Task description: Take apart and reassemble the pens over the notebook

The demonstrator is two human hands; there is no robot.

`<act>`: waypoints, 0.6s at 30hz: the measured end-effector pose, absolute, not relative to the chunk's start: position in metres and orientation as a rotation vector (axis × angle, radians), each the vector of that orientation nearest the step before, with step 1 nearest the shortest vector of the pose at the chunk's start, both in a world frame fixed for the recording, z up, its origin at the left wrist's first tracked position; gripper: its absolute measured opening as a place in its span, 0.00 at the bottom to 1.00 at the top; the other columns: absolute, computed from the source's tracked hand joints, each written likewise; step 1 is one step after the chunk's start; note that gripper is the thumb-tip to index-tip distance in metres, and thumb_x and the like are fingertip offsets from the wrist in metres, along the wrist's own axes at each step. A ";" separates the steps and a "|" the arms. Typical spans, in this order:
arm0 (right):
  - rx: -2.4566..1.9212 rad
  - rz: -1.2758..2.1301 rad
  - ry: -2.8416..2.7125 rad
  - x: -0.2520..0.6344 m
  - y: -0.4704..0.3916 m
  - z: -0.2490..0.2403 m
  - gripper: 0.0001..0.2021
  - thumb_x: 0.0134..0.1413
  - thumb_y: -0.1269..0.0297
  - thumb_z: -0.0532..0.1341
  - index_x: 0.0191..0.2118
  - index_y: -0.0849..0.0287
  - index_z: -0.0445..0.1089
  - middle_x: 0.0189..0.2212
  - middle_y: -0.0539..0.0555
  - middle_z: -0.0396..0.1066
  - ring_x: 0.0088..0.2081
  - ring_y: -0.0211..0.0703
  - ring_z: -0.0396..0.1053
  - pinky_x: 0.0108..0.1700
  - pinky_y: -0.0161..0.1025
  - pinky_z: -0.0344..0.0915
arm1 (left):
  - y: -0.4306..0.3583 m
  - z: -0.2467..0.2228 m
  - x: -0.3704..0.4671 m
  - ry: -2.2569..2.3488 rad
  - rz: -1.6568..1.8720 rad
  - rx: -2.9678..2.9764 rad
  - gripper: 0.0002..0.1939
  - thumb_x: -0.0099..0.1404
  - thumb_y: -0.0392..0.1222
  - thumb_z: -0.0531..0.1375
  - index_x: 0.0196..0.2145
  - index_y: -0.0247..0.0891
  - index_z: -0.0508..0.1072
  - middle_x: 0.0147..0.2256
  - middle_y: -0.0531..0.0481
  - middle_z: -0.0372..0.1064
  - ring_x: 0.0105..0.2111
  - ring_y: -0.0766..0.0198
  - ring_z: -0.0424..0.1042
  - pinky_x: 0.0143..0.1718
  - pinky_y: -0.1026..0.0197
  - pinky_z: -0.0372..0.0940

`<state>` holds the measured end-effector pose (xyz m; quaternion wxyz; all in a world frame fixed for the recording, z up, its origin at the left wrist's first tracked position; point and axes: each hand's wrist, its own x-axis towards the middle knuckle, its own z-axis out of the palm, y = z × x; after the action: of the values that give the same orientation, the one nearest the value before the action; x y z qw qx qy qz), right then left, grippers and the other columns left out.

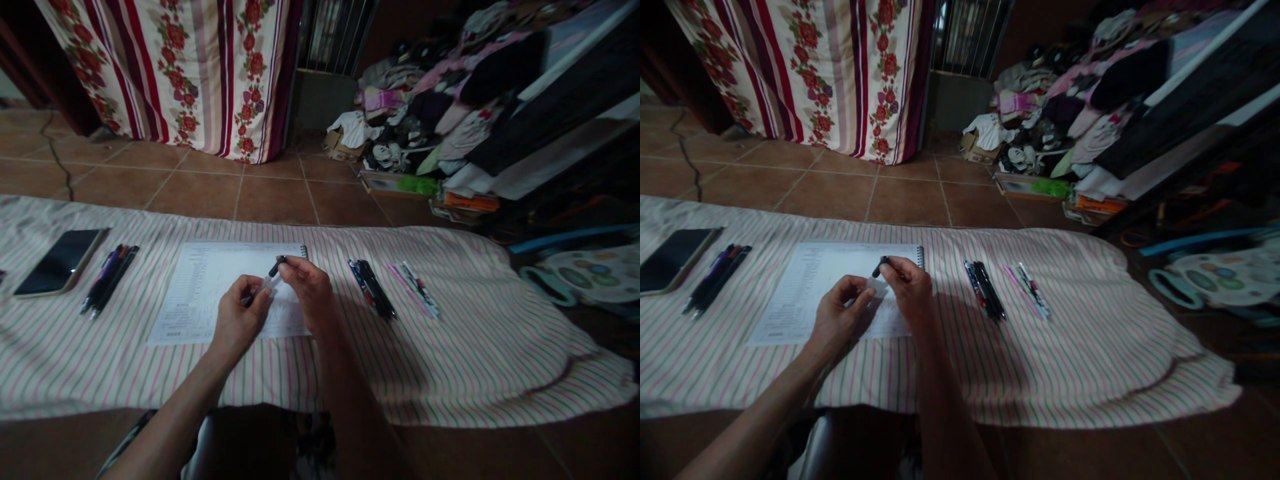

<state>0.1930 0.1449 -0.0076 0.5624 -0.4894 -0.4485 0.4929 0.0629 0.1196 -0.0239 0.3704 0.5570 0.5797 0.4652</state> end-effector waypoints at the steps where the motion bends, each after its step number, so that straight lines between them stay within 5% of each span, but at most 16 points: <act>1: -1.153 1.160 -1.060 0.193 0.145 -0.007 0.14 0.43 0.56 0.65 0.37 0.57 0.75 0.34 0.52 0.76 0.38 0.43 0.73 0.42 0.39 0.66 | 0.120 -0.024 0.063 1.487 1.187 1.428 0.06 0.58 0.43 0.59 0.31 0.38 0.69 0.27 0.54 0.68 0.29 0.65 0.67 0.34 0.62 0.61; 18: -1.102 1.146 -0.785 0.204 0.150 -0.002 0.12 0.44 0.55 0.64 0.34 0.56 0.74 0.33 0.51 0.74 0.34 0.36 0.69 0.37 0.34 0.65 | 0.116 -0.028 0.062 1.478 1.075 1.545 0.07 0.59 0.45 0.57 0.31 0.38 0.69 0.26 0.53 0.68 0.26 0.66 0.65 0.29 0.64 0.60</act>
<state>0.2037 0.1499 -0.0021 0.6321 -0.4818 -0.3431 0.5006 0.0625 0.1161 -0.0282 0.3655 0.6009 0.5749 0.4183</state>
